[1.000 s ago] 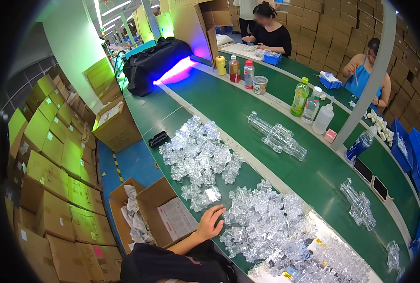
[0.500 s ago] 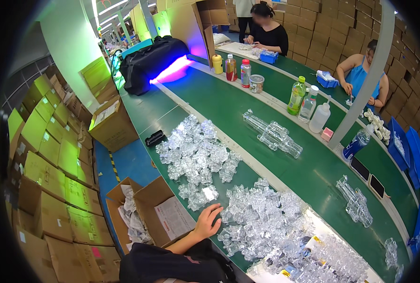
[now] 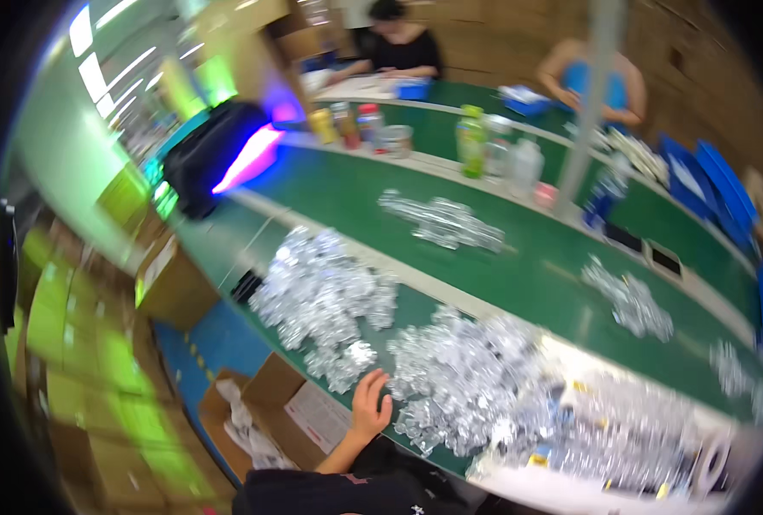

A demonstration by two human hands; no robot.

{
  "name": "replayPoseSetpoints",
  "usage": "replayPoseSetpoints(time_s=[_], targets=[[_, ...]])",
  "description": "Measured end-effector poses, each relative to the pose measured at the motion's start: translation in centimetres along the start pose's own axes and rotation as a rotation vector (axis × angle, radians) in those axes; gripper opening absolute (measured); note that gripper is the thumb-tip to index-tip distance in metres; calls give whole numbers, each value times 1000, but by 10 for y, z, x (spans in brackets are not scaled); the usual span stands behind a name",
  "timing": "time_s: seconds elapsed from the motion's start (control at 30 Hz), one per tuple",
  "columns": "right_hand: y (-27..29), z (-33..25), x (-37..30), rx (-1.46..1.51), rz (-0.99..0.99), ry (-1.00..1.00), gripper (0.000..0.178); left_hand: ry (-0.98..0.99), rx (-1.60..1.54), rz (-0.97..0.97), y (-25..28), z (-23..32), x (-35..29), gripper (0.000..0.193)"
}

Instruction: Manually assembling small transparent plastic parts with white gaskets on a factory production line.

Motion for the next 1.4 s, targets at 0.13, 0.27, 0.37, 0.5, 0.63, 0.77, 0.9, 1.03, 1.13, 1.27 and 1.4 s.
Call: replayPoseSetpoints(time_s=[0.13, 0.27, 0.37, 0.5, 0.63, 0.77, 0.9, 1.03, 1.13, 1.27, 1.4], targets=[[5, -25, -11, 123, -88, -142, 30, 24, 13, 7, 1, 2, 3, 36], [28, -20, -11, 53, 61, -93, 26, -12, -8, -26, -12, 15, 7, 35], [25, -38, -14, 30, 148, -87, 23, -50, 65, -12, -13, 3, 2, 35], [20, -32, -14, 11, 137, -132, 23, -100, 62, 9, -8, 8, 2, 35], [30, -27, -19, 58, 141, -188, 24, -147, 66, -20, -10, 12, 0, 34], [33, -27, -23, 87, 130, -209, 24, -159, 96, -35, -10, 5, -4, 35], [33, -34, -23, 84, 187, -153, 26, -112, 106, -48, -9, 10, 0, 34], [35, -37, -23, 86, 162, -179, 25, -43, 215, -35, -3, 21, 0, 32], [36, -38, -23, 84, 161, -182, 25, -110, 277, 43, 0, 23, 2, 29], [33, -35, -23, 67, 147, -181, 26, -83, 281, 75, 3, 27, 3, 29], [31, -34, -22, 67, 140, -179, 26, -105, 366, 88, 3, 30, 5, 29]])
Point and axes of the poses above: each hand's wrist, its own x-axis towards the middle knuckle, its own y-axis out of the back of the hand, z = x × y, the point moved 7 cm from there along x, towards the middle knuckle, and after that the axes turned 7 degrees about -y, right-handed, at the moved point
